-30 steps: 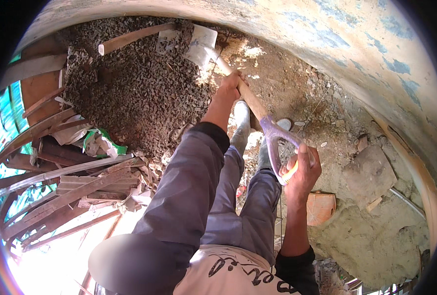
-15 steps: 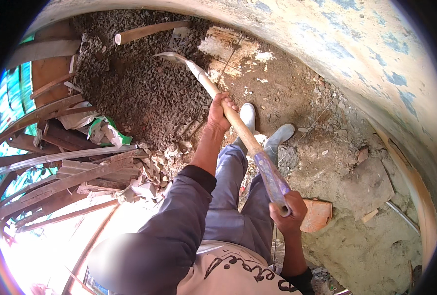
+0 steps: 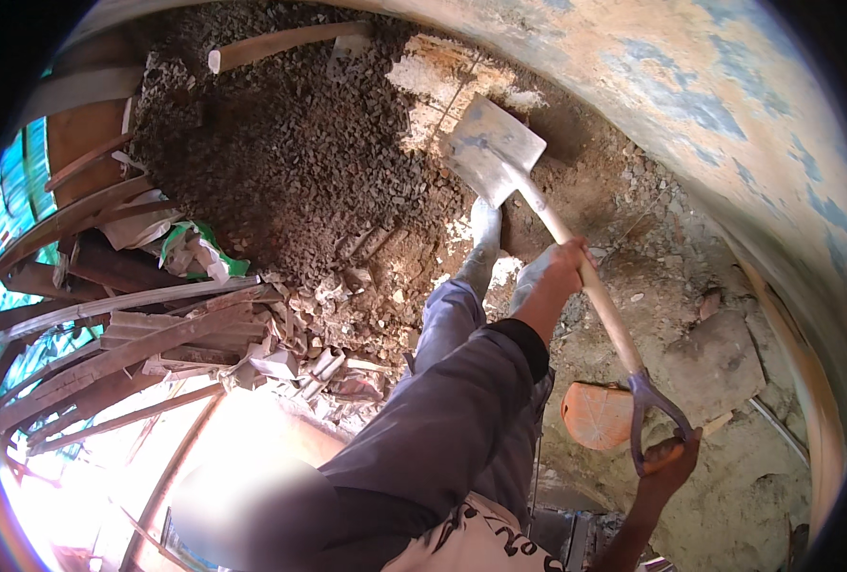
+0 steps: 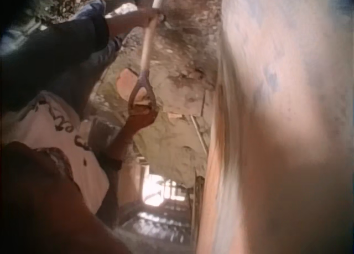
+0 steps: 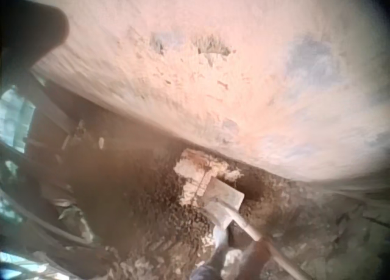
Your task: The person uses a pickaxe to break up a concrete floor in a cluttered room. They repeatedly strike the floor to loosen debris and then use a shovel to scoop the broken material into a pile.
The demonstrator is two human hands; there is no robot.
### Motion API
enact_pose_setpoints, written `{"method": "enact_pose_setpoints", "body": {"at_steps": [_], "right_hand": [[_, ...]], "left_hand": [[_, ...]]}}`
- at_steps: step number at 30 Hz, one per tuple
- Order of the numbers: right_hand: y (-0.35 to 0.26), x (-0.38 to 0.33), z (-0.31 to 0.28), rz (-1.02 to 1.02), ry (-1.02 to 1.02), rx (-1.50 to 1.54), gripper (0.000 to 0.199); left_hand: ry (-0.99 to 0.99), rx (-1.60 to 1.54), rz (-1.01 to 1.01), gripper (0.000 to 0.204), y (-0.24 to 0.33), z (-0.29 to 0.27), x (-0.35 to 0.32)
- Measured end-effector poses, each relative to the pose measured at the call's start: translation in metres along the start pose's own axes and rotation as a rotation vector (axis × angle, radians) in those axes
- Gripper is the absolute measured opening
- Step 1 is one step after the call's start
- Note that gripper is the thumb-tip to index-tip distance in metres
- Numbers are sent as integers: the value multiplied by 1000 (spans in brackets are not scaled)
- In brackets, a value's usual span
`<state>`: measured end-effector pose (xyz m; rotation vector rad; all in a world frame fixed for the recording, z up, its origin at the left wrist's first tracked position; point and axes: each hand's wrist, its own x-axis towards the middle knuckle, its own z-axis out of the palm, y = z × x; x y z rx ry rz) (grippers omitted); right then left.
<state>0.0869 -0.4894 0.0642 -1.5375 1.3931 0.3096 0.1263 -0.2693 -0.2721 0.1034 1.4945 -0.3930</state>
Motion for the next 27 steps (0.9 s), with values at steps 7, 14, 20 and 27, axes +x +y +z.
{"method": "enact_pose_setpoints", "body": {"at_steps": [7,14,20,27], "right_hand": [[57,68,52,-187,-216,-360,35],[93,21,256,-2,-453,-37,38],[78,60,228,20,-285,-144,38],[49,52,158,76,-245,-129,38]], "left_hand": [[47,-42,263,12,79,-61,65],[103,47,377,14,286,-115,78],[134,-5,370,13,237,-84,62],[241,-100,354,16,181,-80,6]]}}
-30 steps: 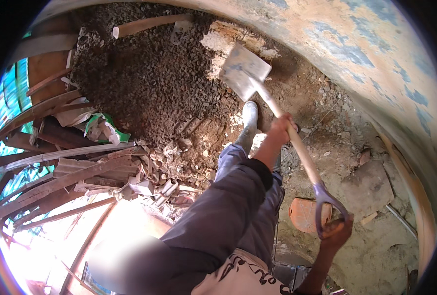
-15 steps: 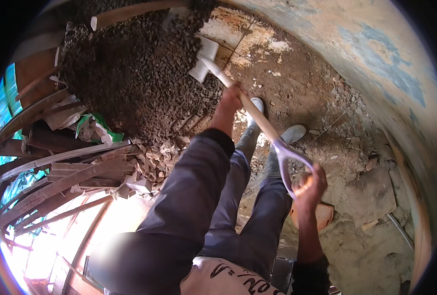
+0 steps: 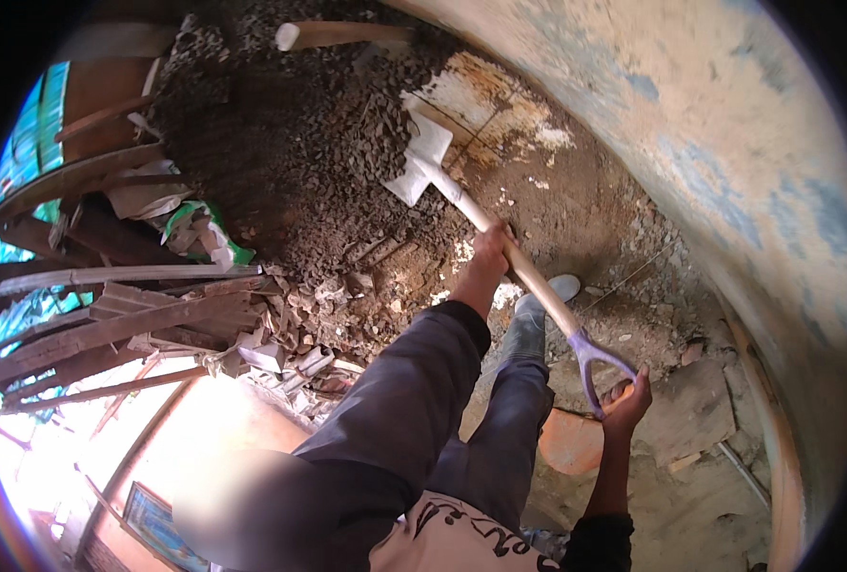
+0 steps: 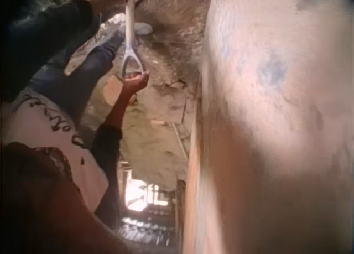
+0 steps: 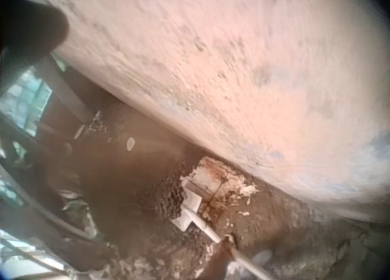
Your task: The person uses a pickaxe to break up a concrete floor in a cluttered room. They repeatedly strike the floor to loosen debris and then use a shovel to scoop the broken material into a pile.
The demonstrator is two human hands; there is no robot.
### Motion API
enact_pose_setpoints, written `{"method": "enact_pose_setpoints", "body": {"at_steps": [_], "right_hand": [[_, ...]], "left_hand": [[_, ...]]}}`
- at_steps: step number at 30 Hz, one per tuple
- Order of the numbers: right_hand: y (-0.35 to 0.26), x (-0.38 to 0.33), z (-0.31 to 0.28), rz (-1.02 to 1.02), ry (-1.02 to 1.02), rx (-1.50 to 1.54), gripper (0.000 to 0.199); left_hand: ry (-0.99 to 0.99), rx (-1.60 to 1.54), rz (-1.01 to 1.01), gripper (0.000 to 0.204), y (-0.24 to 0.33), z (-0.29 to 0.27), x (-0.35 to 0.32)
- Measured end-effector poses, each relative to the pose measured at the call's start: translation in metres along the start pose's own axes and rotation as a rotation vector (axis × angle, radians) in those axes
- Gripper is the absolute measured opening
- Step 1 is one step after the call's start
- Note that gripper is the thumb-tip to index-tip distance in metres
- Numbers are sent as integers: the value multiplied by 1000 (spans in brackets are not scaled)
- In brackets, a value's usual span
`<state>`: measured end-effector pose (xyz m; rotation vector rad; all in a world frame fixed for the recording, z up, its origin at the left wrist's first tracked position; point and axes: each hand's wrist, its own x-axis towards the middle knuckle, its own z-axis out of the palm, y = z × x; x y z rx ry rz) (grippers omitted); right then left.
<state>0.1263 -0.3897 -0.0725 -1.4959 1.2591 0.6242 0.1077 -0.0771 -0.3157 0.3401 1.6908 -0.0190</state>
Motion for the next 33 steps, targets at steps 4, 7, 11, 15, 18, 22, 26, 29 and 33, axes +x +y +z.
{"method": "enact_pose_setpoints", "body": {"at_steps": [4,7,11,15,18,22,26,29,33], "right_hand": [[1,-49,-33,-26,-5,-32,40],[-2,-85,-43,-63,-69,-72,41],[-12,-131,-55,-87,-149,-24,42],[-45,-151,-48,-102,-212,-106,45],[-71,-146,-49,-128,-319,-177,41],[-109,-192,-29,-184,-399,-213,39],[-150,-205,-15,-154,-433,-385,43],[-174,-198,-15,-230,-410,-445,47],[-193,-261,38,-217,-441,-621,48]], "left_hand": [[-24,1,-28,22,6,-34,-67],[10,-29,28,21,10,-72,-85],[14,-98,9,18,37,-92,-156],[0,-241,54,18,59,-106,-197],[43,-358,89,20,63,-119,-215],[19,-477,134,19,55,-110,-226],[38,-648,183,18,35,-122,-241],[-42,-712,164,16,43,-125,-263],[-9,-971,54,14,30,-149,-262]]}}
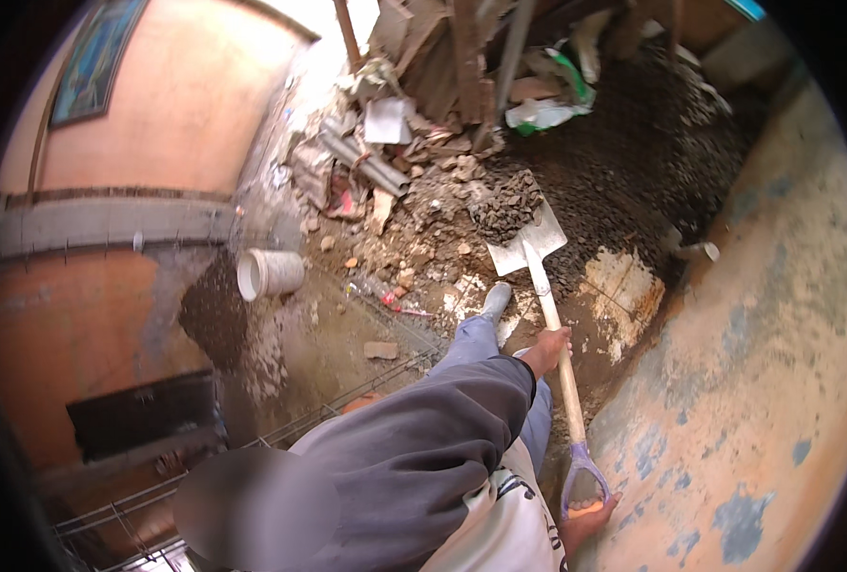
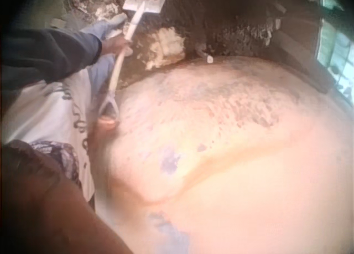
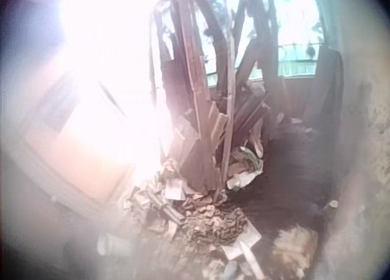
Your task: The person uses a pickaxe to break up a concrete floor in a cluttered room. They repeatedly strike the floor to loosen debris and then use a shovel to scoop the broken material into a pile.
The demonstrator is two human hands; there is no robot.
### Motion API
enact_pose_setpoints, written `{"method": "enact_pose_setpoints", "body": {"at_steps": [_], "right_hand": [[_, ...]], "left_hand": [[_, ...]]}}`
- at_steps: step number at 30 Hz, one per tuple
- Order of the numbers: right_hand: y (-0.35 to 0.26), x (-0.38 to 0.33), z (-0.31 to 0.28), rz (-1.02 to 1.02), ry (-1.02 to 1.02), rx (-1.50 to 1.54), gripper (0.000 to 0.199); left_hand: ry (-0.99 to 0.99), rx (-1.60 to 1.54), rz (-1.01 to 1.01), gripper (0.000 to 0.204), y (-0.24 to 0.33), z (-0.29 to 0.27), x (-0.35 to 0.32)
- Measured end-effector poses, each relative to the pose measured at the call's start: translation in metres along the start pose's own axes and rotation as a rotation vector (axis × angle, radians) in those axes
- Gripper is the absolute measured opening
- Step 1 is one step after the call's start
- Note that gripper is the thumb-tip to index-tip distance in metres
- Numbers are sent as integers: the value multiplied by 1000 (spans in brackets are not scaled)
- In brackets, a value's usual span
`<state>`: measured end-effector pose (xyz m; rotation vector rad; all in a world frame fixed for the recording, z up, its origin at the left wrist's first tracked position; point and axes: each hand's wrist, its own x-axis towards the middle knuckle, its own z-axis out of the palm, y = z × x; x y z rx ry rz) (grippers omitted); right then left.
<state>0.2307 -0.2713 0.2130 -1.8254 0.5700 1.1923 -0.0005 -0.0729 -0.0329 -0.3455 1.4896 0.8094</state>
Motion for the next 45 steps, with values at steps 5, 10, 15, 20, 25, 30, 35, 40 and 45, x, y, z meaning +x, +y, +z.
{"method": "enact_pose_setpoints", "body": {"at_steps": [5,10,15,20,25,30,35,40,45], "right_hand": [[-16,-20,70,-273,-136,-301,48],[6,-16,199,-313,-470,-516,39],[126,-63,361,64,-924,-500,19],[273,-350,457,414,-1713,-835,34],[299,-444,472,492,-1967,-1010,41],[241,-334,484,402,-1723,-1086,38],[146,-233,469,440,-1450,-958,44],[130,-236,442,448,-1333,-771,48],[127,-249,431,295,-1361,-711,50]], "left_hand": [[11,-302,-91,17,30,-52,15],[131,-629,-40,13,145,-148,31],[219,-772,319,13,315,-329,-39],[541,-713,935,16,410,-715,-213],[424,-802,722,19,428,-706,-182],[375,-907,548,25,340,-562,-36],[494,-1046,150,13,245,-400,15],[428,-849,-37,21,226,-352,23],[348,-768,22,18,263,-333,25]]}}
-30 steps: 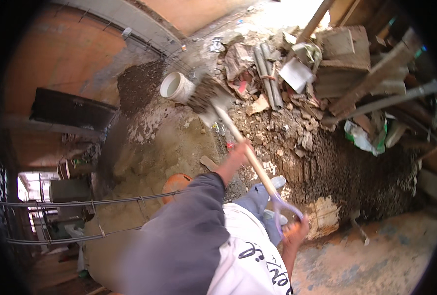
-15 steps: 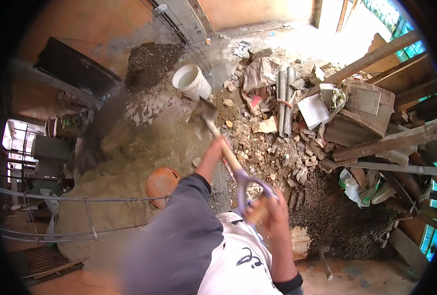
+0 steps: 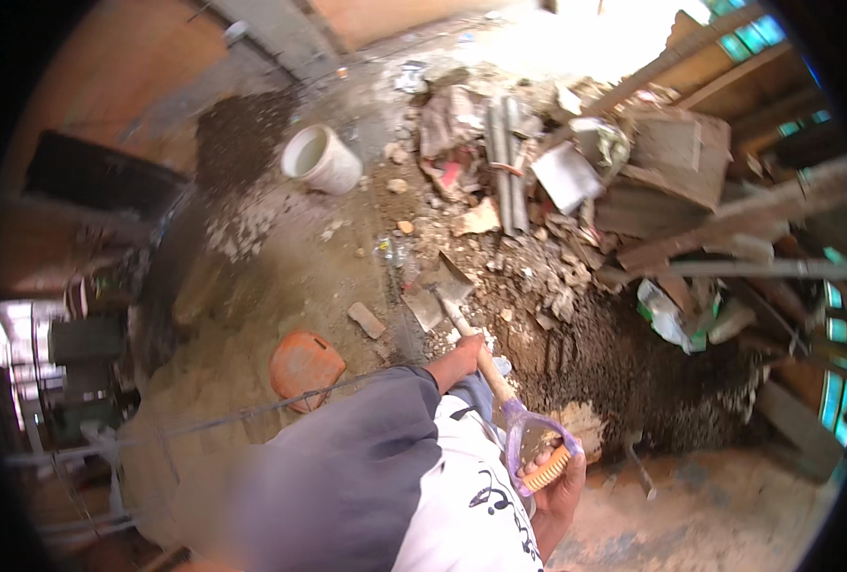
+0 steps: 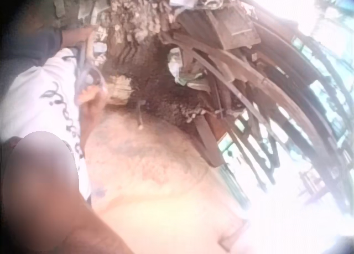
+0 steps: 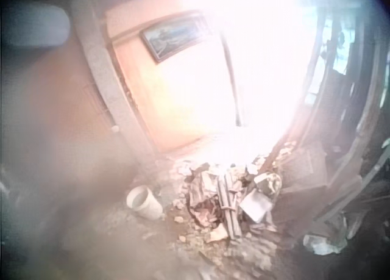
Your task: The person uses a pickaxe to break up a concrete floor in a cluttered room. They repeatedly strike the floor to loosen debris and then use a shovel to scoop the broken material into a pile.
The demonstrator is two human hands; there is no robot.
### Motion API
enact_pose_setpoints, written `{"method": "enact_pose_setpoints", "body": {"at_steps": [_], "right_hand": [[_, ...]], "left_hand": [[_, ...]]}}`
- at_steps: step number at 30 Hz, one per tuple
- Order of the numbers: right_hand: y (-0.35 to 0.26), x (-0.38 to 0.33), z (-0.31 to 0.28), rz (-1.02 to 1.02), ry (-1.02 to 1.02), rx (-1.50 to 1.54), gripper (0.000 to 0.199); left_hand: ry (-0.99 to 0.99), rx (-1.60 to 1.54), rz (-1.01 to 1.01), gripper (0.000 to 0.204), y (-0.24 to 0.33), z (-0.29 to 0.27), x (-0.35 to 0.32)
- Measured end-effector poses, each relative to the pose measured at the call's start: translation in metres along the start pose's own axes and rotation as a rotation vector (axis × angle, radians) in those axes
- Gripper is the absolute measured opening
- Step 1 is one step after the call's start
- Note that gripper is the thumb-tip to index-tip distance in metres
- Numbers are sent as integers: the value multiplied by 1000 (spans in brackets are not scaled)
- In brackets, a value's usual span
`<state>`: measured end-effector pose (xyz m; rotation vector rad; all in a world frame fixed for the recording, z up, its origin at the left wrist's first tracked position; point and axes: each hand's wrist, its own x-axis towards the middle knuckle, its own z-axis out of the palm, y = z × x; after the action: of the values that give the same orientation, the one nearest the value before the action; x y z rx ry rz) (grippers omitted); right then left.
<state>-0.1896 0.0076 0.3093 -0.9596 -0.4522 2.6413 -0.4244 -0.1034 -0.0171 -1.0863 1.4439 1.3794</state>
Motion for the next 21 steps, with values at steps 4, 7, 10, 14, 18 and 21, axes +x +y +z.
{"method": "enact_pose_setpoints", "body": {"at_steps": [4,7,10,14,18,21], "right_hand": [[-8,-13,2,-104,69,4,48],[-2,-37,-24,-138,183,72,46],[6,-59,-53,-172,319,145,41],[51,-90,-89,-212,617,271,36],[114,-112,-137,-255,788,388,39],[159,-136,-155,-243,887,484,45]], "left_hand": [[-93,63,7,18,9,26,-14],[-71,101,39,16,0,34,-16],[-86,112,120,19,-3,49,-7],[-43,316,270,16,-21,52,-38],[-61,431,362,17,-47,59,-46],[-161,548,328,19,-68,57,-52]]}}
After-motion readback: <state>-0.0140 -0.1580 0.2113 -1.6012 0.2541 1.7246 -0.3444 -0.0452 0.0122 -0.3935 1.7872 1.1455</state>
